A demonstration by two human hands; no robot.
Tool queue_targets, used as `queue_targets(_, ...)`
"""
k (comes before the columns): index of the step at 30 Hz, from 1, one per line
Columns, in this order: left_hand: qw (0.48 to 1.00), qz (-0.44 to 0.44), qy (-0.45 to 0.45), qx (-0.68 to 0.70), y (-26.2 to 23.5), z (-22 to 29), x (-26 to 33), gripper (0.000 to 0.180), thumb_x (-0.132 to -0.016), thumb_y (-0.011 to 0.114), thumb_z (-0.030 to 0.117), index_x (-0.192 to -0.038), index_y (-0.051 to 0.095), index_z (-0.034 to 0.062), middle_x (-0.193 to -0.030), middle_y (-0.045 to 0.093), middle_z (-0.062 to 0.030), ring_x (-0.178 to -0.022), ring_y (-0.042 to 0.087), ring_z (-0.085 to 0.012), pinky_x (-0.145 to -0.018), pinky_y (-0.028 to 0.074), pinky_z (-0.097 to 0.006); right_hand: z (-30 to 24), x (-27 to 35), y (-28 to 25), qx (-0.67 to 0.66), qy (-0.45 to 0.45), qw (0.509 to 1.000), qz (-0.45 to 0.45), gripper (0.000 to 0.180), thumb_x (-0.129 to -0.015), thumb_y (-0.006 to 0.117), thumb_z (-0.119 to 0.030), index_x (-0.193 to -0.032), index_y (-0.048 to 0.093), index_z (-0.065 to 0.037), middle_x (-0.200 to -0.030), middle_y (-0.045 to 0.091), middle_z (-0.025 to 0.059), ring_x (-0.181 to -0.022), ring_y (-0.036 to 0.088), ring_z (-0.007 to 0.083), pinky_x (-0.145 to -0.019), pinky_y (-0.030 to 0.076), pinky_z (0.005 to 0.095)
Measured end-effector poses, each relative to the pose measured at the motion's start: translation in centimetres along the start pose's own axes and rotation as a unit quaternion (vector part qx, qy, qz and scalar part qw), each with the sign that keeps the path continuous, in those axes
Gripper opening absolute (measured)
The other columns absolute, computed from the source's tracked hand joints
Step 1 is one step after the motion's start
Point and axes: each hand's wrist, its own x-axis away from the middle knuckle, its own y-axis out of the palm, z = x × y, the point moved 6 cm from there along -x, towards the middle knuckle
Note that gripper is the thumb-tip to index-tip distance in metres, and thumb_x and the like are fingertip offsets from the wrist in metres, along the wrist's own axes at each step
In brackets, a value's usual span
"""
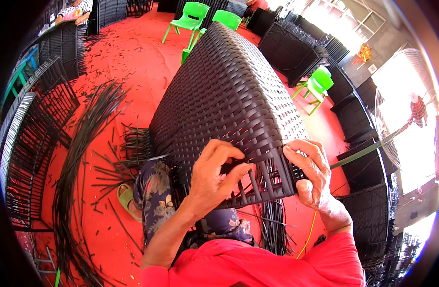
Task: The person weaves synthetic wicker strips into the frame of a furniture piece by hand, pulling long strips through the existing weave and tucking them into the edges.
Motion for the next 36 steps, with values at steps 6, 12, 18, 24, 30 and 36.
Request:
queue_targets(6,0.999,0.001,-0.028,-0.042,-0.4,-1.7,3.0,0.018,-0.073,0.071,0.008,-0.085,0.060,0.0028,-0.085,0.055,-0.0069,-0.072,0.053,-0.0134,-0.062,0.041,-0.025,0.6,0.4,-0.2,0.011,0.031,0.999,0.019,0.053,-0.091,0.040,-0.044,-0.106,0.060,0.003,-0.102,0.056,0.0160,-0.092,0.053,0.0317,-0.079,0.045,0.0383)
queue_targets(12,0.948,0.025,0.179,-0.264,-0.7,0.3,2.5,0.020,-0.068,0.065,0.005,-0.086,0.059,0.0040,-0.078,0.055,-0.0059,-0.070,0.055,-0.0194,-0.062,0.040,-0.031,0.7,0.8,-0.3,0.007,0.048,0.998,0.030,0.051,-0.092,0.040,-0.042,-0.105,0.061,0.003,-0.102,0.056,0.0163,-0.093,0.053,0.0308,-0.080,0.044,0.0379)
queue_targets(18,0.903,-0.008,0.217,-0.370,-0.2,-2.6,4.0,0.023,-0.070,0.058,0.008,-0.093,0.056,0.0036,-0.072,0.052,-0.0040,-0.064,0.051,-0.0171,-0.060,0.037,-0.031,0.5,0.6,-0.1,0.004,0.052,0.998,0.031,0.047,-0.092,0.040,-0.037,-0.105,0.061,0.003,-0.103,0.057,0.0168,-0.093,0.053,0.0322,-0.083,0.042,0.0400)
queue_targets(24,0.894,-0.022,0.126,-0.429,-7.5,-4.9,7.9,0.022,-0.072,0.056,0.001,-0.093,0.057,0.0052,-0.065,0.051,-0.0023,-0.062,0.053,-0.0165,-0.064,0.037,-0.032,1.4,1.4,-0.3,0.015,0.063,0.997,0.040,0.045,-0.093,0.039,-0.034,-0.105,0.061,0.004,-0.104,0.057,0.0180,-0.095,0.053,0.0331,-0.086,0.041,0.0408)
queue_targets(30,0.750,-0.005,0.017,-0.661,-23.8,-8.1,18.9,0.016,-0.081,0.050,0.003,-0.092,0.061,0.0072,-0.085,0.063,-0.0048,-0.077,0.059,-0.0184,-0.078,0.040,-0.035,2.0,1.9,-0.6,0.006,0.068,0.996,0.054,0.043,-0.093,0.039,-0.031,-0.104,0.061,0.004,-0.103,0.058,0.0178,-0.095,0.053,0.0333,-0.087,0.040,0.0408)
queue_targets(36,0.589,0.066,-0.271,-0.759,-41.7,-8.1,35.2,0.021,-0.084,0.048,0.006,-0.102,0.059,0.0088,-0.096,0.062,-0.0070,-0.089,0.059,-0.0249,-0.076,0.044,-0.038,2.5,2.3,-0.7,0.002,0.074,0.996,0.054,0.040,-0.092,0.040,-0.028,-0.104,0.061,0.004,-0.103,0.058,0.0177,-0.096,0.053,0.0330,-0.087,0.040,0.0406)
